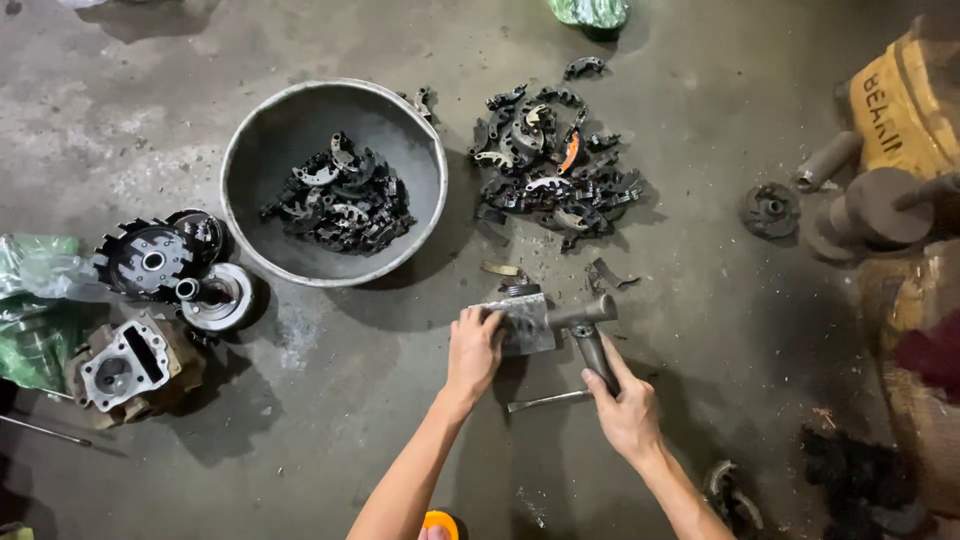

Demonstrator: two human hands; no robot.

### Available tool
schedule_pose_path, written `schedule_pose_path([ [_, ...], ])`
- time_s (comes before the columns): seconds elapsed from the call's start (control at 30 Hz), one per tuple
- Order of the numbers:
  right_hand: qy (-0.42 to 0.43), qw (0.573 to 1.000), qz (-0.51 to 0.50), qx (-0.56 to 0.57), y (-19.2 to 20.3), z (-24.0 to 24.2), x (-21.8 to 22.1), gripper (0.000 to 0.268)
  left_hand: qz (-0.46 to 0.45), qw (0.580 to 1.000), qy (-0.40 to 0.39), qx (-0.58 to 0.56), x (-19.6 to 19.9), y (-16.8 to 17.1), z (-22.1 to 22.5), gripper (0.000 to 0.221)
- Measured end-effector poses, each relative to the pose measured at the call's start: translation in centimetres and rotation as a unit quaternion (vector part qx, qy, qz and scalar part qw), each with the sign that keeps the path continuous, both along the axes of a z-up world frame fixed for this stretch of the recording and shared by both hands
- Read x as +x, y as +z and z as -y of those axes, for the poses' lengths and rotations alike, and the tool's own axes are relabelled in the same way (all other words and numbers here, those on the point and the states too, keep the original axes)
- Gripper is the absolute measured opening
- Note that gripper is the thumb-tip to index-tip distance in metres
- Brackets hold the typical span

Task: Hammering small metal components on a metal block to process or repair them

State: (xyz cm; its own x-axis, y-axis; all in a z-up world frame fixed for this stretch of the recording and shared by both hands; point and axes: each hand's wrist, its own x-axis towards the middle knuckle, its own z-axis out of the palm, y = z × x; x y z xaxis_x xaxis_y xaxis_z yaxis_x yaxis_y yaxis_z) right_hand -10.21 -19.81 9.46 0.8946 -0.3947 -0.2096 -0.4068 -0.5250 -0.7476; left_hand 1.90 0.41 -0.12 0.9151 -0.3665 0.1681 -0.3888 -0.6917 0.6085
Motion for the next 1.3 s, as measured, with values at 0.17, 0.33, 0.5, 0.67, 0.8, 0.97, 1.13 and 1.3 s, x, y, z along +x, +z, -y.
schedule_pose_path([
  [0.17, 0.086, 0.996, 0.01, -0.013, 4.3, -0.2, 2.4, 0.072, -0.004, 0.998, -0.02, -0.061, -0.4, -0.2, 0.1, 0.032],
  [0.33, 0.084, 0.947, 0.289, -0.115, 7.9, -2.4, 3.0, 0.058, -0.03, 0.995, 0.004, -0.097, -0.1, -1.9, 0.4, 0.021],
  [0.5, 0.135, 0.976, 0.122, -0.119, 1.8, -1.2, 3.9, 0.044, -0.064, 0.998, -0.003, -0.004, -0.2, -2.3, 0.1, 0.023],
  [0.67, 0.088, 0.982, 0.144, -0.086, 6.4, -2.4, 4.1, 0.055, -0.049, 0.999, 0.006, 0.002, -0.8, -2.7, 0.0, 0.026],
  [0.8, 0.035, 0.943, 0.296, -0.146, 1.4, -1.8, 2.7, 0.042, -0.053, 0.999, 0.012, -0.004, -0.7, -2.4, 0.1, 0.027],
  [0.97, 0.101, 0.994, -0.015, -0.032, 2.4, -1.0, 3.1, 0.059, -0.063, 0.998, 0.002, -0.001, -0.6, -0.9, 0.0, 0.025],
  [1.13, -0.058, 0.995, -0.023, -0.077, 1.7, 2.4, 1.0, 0.055, -0.019, 0.999, 0.03, 0.034, -1.4, -3.3, -0.5, 0.03],
  [1.3, -0.056, 0.951, -0.049, -0.3, -8.3, 10.9, -1.6, 0.055, 0.028, 0.995, 0.021, 0.093, -1.4, -1.4, -0.2, 0.027],
])
